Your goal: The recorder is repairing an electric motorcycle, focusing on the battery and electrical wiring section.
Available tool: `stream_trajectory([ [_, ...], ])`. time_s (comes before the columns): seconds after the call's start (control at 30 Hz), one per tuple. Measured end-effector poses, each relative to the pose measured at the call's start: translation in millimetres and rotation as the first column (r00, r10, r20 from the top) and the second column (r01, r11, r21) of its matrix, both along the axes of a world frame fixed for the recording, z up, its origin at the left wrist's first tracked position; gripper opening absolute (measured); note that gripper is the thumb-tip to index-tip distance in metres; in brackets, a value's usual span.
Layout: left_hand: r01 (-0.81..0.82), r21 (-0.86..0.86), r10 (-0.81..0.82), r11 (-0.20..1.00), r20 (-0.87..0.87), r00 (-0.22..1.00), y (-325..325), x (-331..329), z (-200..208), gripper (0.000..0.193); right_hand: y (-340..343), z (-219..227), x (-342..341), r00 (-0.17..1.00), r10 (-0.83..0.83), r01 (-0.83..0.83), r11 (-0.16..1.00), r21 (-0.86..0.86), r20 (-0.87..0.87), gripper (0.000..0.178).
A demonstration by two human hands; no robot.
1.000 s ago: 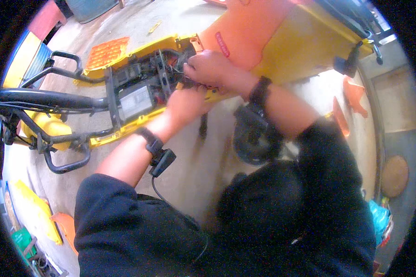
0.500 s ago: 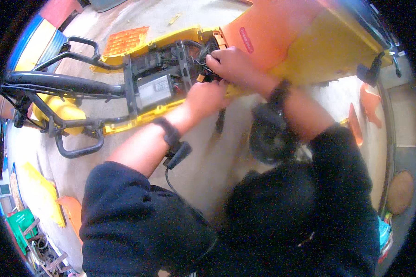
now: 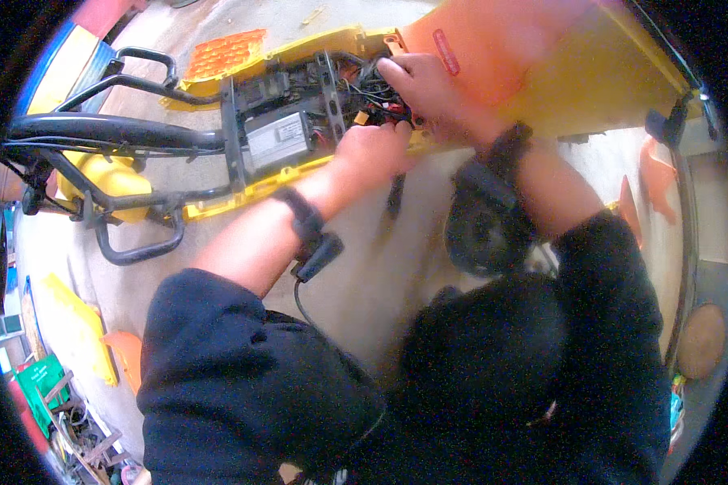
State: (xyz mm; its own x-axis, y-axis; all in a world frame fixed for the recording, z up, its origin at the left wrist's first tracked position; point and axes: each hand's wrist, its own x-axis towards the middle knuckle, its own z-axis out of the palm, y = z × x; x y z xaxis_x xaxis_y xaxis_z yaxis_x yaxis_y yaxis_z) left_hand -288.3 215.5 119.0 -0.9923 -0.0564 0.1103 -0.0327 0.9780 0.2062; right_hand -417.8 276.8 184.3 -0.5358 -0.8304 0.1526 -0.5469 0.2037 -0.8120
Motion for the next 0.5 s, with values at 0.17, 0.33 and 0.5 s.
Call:
stream_trajectory([
  [0.17, -0.003, 0.024, 0.004, 1.000, -0.005, 1.000, -3.2, 0.1, -0.1, 0.043, -6.0, -15.7, -3.8, 0.994, -0.097, 0.100, 0.993, -0.068, 0.047, 0.042],
  [0.33, -0.004, 0.038, 0.004, 0.999, 0.013, 1.000, 3.4, -3.0, 4.2, 0.042, -15.0, 17.5, 2.6, 0.983, -0.116, 0.147, 0.962, -0.230, 0.143, 0.037],
  [0.5, -0.017, 0.040, 0.017, 0.999, -0.009, 1.000, 1.4, 1.6, 1.8, 0.041, -14.8, 22.7, 22.1, 0.990, 0.087, -0.117, 0.947, -0.299, -0.114, 0.041],
])
